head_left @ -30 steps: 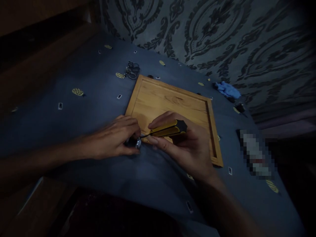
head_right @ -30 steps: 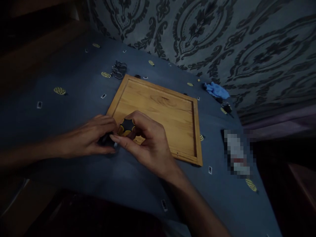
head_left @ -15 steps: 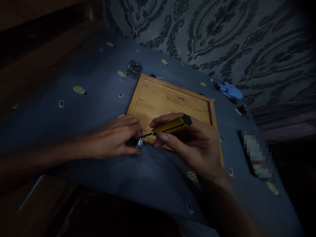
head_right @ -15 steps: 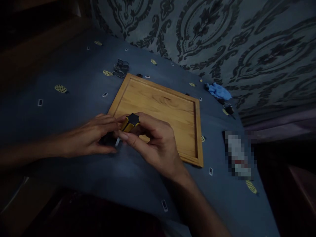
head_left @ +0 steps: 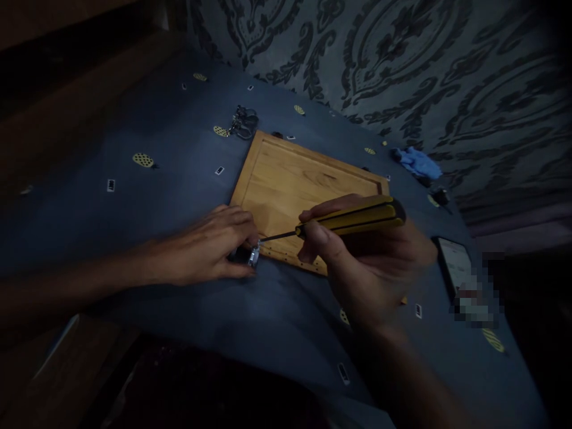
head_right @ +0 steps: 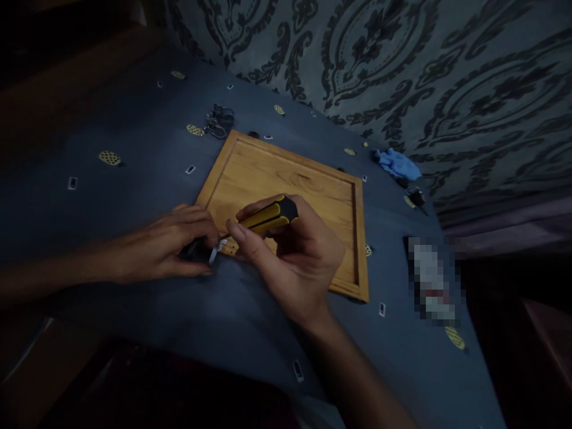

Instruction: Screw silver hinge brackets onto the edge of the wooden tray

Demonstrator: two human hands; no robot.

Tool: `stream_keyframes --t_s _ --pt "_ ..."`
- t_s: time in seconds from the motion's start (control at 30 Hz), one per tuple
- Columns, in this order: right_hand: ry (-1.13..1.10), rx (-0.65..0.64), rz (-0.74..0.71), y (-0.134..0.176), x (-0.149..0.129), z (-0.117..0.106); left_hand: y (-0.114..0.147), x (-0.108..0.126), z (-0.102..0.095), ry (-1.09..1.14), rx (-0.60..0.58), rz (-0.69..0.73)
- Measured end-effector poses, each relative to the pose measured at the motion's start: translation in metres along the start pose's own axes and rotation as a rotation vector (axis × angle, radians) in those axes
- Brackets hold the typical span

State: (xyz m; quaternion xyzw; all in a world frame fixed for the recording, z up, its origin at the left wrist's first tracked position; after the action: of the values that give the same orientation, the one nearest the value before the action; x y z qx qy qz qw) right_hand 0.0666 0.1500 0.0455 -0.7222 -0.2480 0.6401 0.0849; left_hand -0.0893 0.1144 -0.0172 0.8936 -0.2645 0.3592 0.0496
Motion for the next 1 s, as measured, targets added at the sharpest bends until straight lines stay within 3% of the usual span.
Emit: stream_keyframes --t_s 0.67,1.0 --pt "0.028 -0.117 0.004 0.001 0.004 0.011 -0.001 0.0 -0.002 0.046 0.019 -0.061" --pt "0.094 -0.203 -0.119 0.001 -0.009 0.013 -0.002 0.0 -0.003 0.041 0.014 -0.061"
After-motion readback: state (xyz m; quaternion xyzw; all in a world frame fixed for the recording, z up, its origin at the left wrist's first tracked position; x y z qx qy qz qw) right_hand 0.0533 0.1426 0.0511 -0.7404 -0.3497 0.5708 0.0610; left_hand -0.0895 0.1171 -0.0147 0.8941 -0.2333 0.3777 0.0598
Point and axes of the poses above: each hand's wrist, its own y-axis away from the middle knuckle, its own z-axis out of the palm, x = y × z, the point moved 8 cm from there along -y, towards the middle knuckle, and after that the axes turned 2 degrees about x, right-handed, at the moved point
